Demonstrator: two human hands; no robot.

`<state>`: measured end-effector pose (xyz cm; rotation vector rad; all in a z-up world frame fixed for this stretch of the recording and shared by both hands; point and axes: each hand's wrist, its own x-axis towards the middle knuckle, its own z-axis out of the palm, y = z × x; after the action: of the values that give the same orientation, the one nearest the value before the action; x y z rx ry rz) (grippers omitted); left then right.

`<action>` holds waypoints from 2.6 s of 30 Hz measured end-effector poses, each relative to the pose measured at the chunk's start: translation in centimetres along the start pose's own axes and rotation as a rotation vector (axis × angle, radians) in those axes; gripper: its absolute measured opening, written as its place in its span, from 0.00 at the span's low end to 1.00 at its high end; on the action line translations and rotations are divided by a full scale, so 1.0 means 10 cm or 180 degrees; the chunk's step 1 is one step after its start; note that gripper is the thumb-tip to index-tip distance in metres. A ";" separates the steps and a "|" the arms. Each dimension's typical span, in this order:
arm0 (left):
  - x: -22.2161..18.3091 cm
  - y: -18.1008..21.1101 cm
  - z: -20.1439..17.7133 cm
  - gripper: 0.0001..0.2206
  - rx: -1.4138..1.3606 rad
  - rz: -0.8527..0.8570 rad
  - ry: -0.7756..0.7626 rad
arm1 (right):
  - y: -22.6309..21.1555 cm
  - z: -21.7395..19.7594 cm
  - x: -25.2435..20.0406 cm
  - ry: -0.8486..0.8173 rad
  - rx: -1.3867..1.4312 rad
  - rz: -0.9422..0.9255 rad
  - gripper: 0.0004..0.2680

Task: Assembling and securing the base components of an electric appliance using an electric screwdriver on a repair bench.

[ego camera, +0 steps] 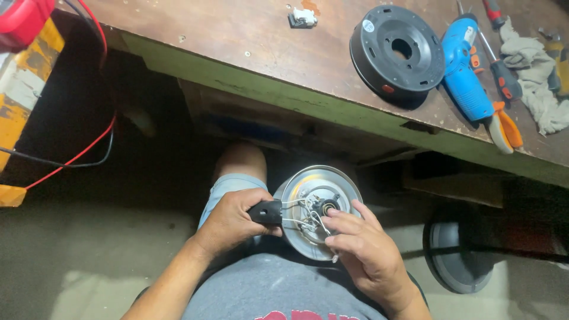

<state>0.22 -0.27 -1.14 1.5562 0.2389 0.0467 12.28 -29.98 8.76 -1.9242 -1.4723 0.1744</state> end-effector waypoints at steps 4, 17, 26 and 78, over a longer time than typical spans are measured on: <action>0.01 0.00 0.00 0.17 0.0008 -0.0048 -0.0007 | -0.03 0.01 0.07 0.0140 -0.0289 0.0157 0.18; 0.02 0.06 0.01 0.16 0.0112 0.0043 -0.0087 | 0.01 0.11 0.23 0.0253 -0.0410 0.0495 0.11; -0.01 0.10 0.05 0.16 0.0073 -0.0159 -0.0097 | -0.01 0.15 0.23 0.0123 -0.0292 0.0598 0.08; 0.14 -0.11 0.10 0.18 -0.0348 -0.0254 -0.0014 | 0.18 -0.42 0.27 0.0000 0.0271 0.0778 0.12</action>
<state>1.66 -1.04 -2.42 1.4367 0.2902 -0.0063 16.72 -29.61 11.66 -2.0293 -1.2063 0.3419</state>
